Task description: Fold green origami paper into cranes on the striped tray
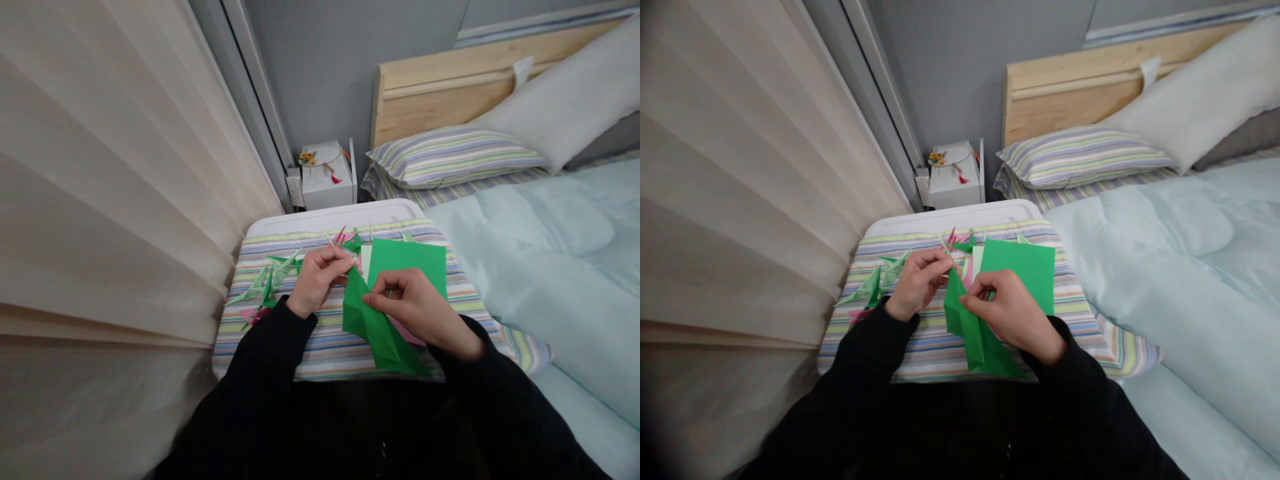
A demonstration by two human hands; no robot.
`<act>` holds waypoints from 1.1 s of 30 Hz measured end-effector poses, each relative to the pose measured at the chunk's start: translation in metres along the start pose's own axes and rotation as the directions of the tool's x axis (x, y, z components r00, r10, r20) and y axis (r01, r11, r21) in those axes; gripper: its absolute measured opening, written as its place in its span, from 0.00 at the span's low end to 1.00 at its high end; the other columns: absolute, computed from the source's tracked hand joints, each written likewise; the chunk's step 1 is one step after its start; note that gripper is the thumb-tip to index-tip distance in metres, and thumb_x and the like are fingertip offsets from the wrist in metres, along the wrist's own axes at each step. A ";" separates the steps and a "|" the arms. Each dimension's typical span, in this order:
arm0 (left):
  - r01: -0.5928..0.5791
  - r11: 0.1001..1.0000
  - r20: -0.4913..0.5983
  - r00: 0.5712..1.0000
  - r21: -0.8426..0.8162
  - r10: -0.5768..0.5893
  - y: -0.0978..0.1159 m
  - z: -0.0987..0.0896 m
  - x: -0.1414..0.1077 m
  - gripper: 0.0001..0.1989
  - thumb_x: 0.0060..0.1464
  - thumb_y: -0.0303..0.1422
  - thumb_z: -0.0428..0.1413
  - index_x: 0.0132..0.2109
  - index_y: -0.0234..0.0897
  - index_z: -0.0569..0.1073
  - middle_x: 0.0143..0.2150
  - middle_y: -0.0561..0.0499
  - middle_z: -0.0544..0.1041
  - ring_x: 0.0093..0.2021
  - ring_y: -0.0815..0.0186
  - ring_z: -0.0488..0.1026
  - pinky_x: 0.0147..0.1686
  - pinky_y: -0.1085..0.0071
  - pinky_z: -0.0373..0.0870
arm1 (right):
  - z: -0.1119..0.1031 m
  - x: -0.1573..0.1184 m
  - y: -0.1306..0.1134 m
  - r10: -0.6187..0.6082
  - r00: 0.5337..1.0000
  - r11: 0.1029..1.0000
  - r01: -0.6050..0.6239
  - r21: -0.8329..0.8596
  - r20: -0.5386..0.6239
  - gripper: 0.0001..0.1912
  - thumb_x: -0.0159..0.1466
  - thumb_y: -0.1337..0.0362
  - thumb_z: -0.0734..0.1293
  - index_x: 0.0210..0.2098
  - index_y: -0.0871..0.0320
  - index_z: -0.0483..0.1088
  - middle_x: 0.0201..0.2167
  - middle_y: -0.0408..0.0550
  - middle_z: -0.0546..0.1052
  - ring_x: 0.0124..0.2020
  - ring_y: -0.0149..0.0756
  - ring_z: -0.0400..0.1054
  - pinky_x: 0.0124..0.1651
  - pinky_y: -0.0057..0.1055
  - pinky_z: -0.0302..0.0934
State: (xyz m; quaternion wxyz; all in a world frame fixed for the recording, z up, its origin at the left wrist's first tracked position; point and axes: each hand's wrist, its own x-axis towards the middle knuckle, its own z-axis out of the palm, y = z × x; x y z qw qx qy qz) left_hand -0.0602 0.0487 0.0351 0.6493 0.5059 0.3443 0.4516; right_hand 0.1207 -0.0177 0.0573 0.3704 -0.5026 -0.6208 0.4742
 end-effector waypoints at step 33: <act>0.079 0.997 -0.059 0.995 0.002 -0.079 0.000 0.001 0.002 0.16 0.40 0.37 0.72 0.24 0.34 0.74 0.22 0.57 0.69 0.22 0.75 0.64 0.22 0.76 0.58 | 0.008 0.006 0.010 -0.031 0.998 0.999 0.030 0.019 0.049 0.18 0.66 0.56 0.67 0.23 0.57 0.66 0.20 0.38 0.63 0.24 0.28 0.53 0.28 0.30 0.46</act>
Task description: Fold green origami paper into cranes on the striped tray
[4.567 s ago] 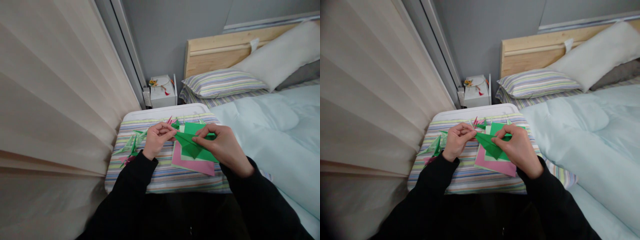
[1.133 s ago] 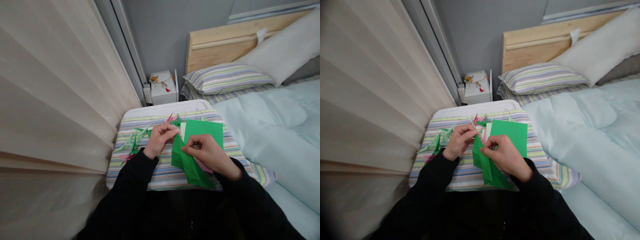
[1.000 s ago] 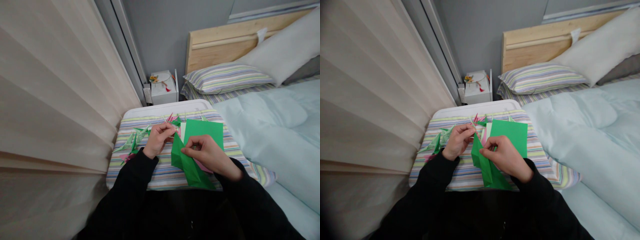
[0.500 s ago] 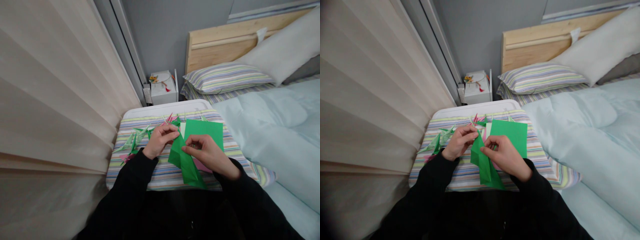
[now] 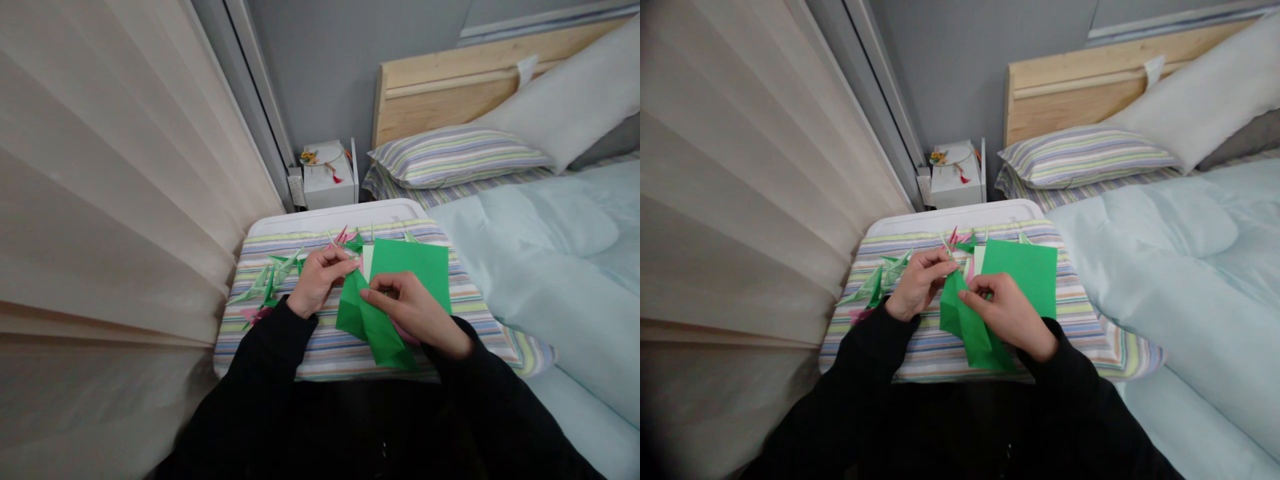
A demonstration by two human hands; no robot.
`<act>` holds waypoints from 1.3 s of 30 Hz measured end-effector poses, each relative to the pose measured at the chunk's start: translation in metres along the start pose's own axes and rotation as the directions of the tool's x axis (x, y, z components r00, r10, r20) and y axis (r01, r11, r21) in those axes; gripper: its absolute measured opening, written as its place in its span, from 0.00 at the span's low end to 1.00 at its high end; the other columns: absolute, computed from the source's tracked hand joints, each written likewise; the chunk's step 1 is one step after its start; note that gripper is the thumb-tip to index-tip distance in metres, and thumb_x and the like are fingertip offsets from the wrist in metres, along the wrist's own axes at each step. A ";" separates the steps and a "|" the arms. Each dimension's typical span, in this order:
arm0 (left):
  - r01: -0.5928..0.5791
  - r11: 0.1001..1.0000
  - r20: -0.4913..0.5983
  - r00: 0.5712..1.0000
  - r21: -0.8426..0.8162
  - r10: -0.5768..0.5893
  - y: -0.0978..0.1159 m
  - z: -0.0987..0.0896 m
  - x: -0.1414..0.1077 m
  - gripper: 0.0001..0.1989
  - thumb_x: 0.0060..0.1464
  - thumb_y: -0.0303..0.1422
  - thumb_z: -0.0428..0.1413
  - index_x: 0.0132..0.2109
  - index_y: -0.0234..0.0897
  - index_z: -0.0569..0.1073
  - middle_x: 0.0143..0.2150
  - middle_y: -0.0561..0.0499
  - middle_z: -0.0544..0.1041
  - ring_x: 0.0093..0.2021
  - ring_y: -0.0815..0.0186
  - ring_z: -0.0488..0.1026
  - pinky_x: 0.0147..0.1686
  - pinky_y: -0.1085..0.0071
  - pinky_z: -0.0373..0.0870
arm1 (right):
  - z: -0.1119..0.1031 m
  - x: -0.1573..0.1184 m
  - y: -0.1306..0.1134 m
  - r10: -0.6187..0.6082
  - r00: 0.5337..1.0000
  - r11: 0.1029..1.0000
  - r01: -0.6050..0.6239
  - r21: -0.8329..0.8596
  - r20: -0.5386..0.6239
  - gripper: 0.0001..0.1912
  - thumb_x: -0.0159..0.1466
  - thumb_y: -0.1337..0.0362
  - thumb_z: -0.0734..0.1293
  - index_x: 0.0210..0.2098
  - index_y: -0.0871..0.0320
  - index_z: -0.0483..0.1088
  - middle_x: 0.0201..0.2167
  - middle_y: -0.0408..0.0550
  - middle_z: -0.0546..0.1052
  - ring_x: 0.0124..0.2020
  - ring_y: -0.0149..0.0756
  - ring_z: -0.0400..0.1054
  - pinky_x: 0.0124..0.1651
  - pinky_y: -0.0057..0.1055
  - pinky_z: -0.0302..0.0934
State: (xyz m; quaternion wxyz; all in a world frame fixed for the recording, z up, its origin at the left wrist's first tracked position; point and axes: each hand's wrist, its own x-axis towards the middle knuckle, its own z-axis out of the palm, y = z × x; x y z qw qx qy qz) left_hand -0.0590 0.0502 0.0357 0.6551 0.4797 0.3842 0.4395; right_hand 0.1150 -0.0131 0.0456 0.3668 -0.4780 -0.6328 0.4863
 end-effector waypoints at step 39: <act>-0.064 0.996 -0.013 0.998 0.062 0.065 0.001 0.001 -0.002 0.17 0.44 0.38 0.70 0.21 0.35 0.72 0.19 0.58 0.64 0.21 0.75 0.57 0.23 0.73 0.51 | 0.001 0.003 0.004 0.079 0.997 0.993 -0.080 0.087 0.018 0.16 0.59 0.57 0.71 0.22 0.57 0.66 0.19 0.37 0.64 0.22 0.28 0.54 0.27 0.29 0.50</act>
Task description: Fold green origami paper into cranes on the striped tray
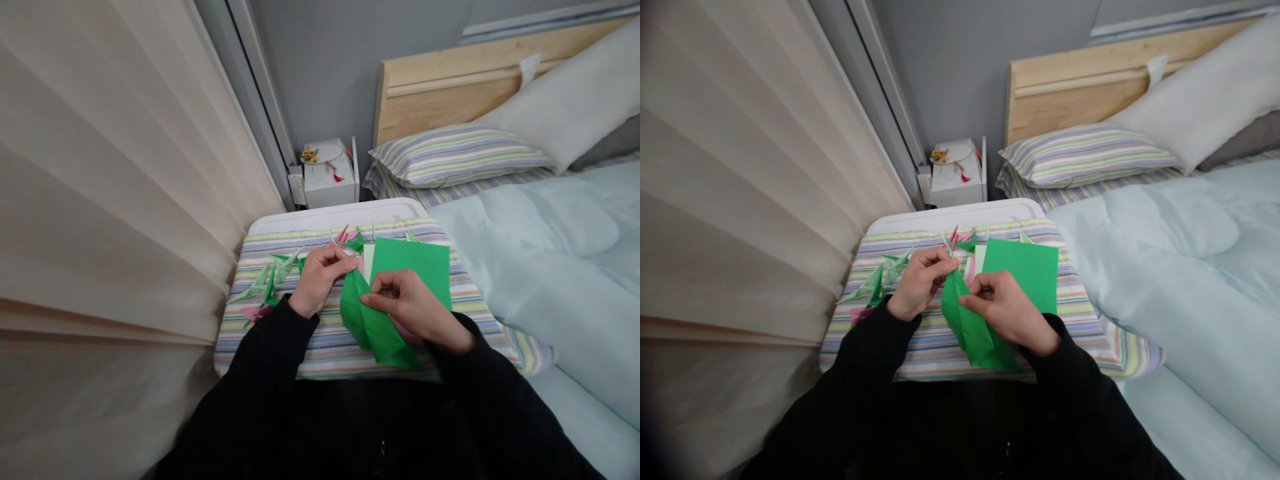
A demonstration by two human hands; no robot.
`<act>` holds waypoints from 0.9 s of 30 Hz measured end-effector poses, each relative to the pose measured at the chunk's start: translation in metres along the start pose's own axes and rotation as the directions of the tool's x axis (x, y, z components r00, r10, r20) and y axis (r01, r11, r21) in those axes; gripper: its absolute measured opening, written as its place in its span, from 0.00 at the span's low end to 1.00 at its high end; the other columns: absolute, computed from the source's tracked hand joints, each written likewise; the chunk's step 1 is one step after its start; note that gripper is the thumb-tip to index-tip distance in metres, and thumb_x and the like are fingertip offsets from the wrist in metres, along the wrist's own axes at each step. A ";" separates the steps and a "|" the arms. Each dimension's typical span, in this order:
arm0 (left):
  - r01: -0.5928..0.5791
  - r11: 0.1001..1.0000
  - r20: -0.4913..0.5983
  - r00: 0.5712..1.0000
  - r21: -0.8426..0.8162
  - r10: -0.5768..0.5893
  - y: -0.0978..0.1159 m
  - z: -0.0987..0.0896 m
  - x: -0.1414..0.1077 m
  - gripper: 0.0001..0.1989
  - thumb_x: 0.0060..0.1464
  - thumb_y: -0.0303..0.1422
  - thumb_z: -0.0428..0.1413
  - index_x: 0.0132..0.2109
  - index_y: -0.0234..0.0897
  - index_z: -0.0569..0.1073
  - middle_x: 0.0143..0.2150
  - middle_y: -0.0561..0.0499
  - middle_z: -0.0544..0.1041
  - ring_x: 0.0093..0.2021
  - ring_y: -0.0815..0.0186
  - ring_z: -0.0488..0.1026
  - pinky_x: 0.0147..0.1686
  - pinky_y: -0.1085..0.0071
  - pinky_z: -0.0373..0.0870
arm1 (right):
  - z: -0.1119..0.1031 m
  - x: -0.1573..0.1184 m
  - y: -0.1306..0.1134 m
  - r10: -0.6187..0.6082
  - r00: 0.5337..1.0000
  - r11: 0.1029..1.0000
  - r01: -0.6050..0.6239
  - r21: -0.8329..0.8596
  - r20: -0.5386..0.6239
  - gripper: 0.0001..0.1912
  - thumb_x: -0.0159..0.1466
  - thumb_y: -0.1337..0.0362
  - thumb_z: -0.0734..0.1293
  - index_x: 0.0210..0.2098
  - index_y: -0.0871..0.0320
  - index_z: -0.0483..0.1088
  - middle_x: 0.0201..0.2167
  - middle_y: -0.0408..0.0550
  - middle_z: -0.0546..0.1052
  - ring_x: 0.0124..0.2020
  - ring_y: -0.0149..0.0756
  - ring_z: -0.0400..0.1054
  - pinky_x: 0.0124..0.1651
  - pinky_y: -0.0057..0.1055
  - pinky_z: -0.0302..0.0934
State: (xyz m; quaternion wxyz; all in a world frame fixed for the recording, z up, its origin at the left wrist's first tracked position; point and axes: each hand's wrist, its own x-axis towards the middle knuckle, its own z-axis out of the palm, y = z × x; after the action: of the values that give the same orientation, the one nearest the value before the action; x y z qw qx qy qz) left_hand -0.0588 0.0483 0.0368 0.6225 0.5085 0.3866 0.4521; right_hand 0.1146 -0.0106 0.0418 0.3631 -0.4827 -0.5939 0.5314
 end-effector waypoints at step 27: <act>0.047 0.993 0.044 0.998 -0.113 -0.042 0.003 -0.001 -0.001 0.12 0.43 0.34 0.69 0.25 0.34 0.74 0.21 0.58 0.68 0.21 0.76 0.61 0.23 0.76 0.59 | -0.001 -0.006 -0.001 0.046 0.988 0.997 -0.055 0.057 0.148 0.13 0.61 0.62 0.71 0.24 0.56 0.65 0.18 0.36 0.65 0.20 0.28 0.58 0.25 0.29 0.47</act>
State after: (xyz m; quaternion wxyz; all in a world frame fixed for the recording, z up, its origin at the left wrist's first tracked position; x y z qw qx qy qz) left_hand -0.0602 0.0475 0.0397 0.6683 0.4729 0.3583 0.4487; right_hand 0.1171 -0.0163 0.0438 0.3193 -0.4460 -0.5901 0.5924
